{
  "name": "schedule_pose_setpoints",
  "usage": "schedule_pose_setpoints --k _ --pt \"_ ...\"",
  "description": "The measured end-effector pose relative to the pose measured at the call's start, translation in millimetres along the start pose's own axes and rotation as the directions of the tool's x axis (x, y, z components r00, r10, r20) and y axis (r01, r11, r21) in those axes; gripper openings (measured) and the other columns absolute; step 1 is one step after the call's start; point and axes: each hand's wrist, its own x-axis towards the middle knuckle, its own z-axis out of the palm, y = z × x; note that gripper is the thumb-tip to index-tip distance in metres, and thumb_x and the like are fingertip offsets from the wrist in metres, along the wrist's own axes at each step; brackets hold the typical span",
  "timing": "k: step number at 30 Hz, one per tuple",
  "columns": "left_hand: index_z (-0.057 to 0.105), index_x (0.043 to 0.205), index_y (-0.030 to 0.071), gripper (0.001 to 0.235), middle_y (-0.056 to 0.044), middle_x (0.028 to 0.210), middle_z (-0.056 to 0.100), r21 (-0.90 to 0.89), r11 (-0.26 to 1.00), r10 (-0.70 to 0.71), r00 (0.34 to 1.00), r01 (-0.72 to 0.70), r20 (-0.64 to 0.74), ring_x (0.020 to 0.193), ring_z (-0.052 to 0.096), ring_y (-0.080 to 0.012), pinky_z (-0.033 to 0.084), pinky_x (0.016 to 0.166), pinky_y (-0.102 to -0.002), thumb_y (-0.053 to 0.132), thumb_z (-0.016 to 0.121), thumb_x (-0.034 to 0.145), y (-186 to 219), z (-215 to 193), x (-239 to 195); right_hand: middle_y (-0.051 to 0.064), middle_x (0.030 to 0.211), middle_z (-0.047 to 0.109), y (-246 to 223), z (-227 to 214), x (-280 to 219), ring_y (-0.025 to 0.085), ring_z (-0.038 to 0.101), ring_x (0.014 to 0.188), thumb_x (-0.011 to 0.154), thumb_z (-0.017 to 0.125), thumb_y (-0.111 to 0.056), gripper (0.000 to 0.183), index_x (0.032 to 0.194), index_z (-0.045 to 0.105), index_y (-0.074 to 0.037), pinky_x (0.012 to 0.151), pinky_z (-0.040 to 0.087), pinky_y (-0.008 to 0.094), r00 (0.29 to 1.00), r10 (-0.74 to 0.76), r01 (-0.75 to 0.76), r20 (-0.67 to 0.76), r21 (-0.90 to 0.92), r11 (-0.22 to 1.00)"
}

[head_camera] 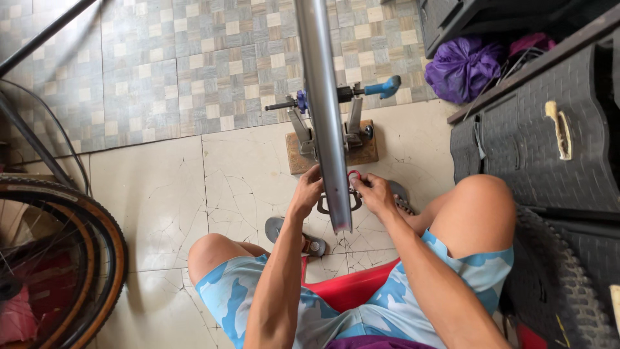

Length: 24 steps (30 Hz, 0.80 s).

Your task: The person uses a spoke wrench to adjust the tension of the spokes on a bicycle wheel mounted on a truing stand. They rotate the wheel periodically to check alignment and continue making small adjustments to the spokes.

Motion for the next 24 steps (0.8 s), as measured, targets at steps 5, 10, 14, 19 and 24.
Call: schedule_pose_setpoints --k 5,10,14,19,24 --pt "0.072 0.124 -0.006 0.045 -0.008 0.084 0.072 0.199 0.979 -0.025 0.994 0.047 -0.110 0.070 0.067 -0.0148 0.055 0.058 -0.031 0.030 0.068 0.098 18 12 -24 0.011 0.078 0.074 5 8 -3 0.017 0.068 0.069 0.085 0.077 -0.031 0.031 0.097 0.076 -0.003 0.064 0.052 0.033 0.998 -0.057 0.067 0.039 -0.340 0.938" --pt "0.073 0.118 -0.003 0.048 -0.006 0.089 0.068 0.207 0.967 -0.105 0.974 0.146 -0.199 0.077 0.063 -0.0123 0.051 0.062 -0.029 0.041 0.068 0.101 57 36 -42 0.014 0.084 0.077 2 13 -9 0.023 0.075 0.076 0.082 0.079 -0.036 0.036 0.097 0.077 -0.002 0.071 0.056 0.035 0.995 -0.044 0.076 0.090 -0.394 0.916" --pt "0.066 0.123 0.011 0.042 0.001 0.098 0.074 -0.011 0.979 -0.205 0.962 0.206 -0.180 0.080 0.065 -0.0109 0.051 0.062 -0.028 0.040 0.064 0.092 57 47 -47 0.015 0.081 0.077 -8 14 -14 0.024 0.073 0.073 0.084 0.078 -0.039 0.038 0.095 0.077 -0.003 0.069 0.055 0.036 0.990 0.066 -0.007 0.124 -0.430 0.903" --pt "0.071 0.121 0.000 0.036 -0.004 0.093 0.070 0.378 0.926 0.038 0.991 0.014 -0.130 0.079 0.057 -0.0092 0.046 0.064 -0.026 0.030 0.067 0.101 24 30 -42 0.013 0.080 0.079 -8 10 -11 0.023 0.074 0.072 0.086 0.076 -0.037 0.035 0.089 0.078 -0.002 0.068 0.055 0.036 0.967 0.041 0.046 0.250 -0.332 0.942" --pt "0.068 0.115 0.000 0.034 0.000 0.092 0.071 0.259 0.965 0.068 0.992 -0.039 -0.104 0.079 0.061 -0.0054 0.047 0.062 -0.024 0.030 0.067 0.097 7 18 -32 0.012 0.088 0.078 -19 6 -17 0.025 0.075 0.080 0.085 0.074 -0.029 0.026 0.097 0.077 -0.006 0.074 0.056 0.038 0.937 -0.150 0.256 0.316 -0.326 0.910"
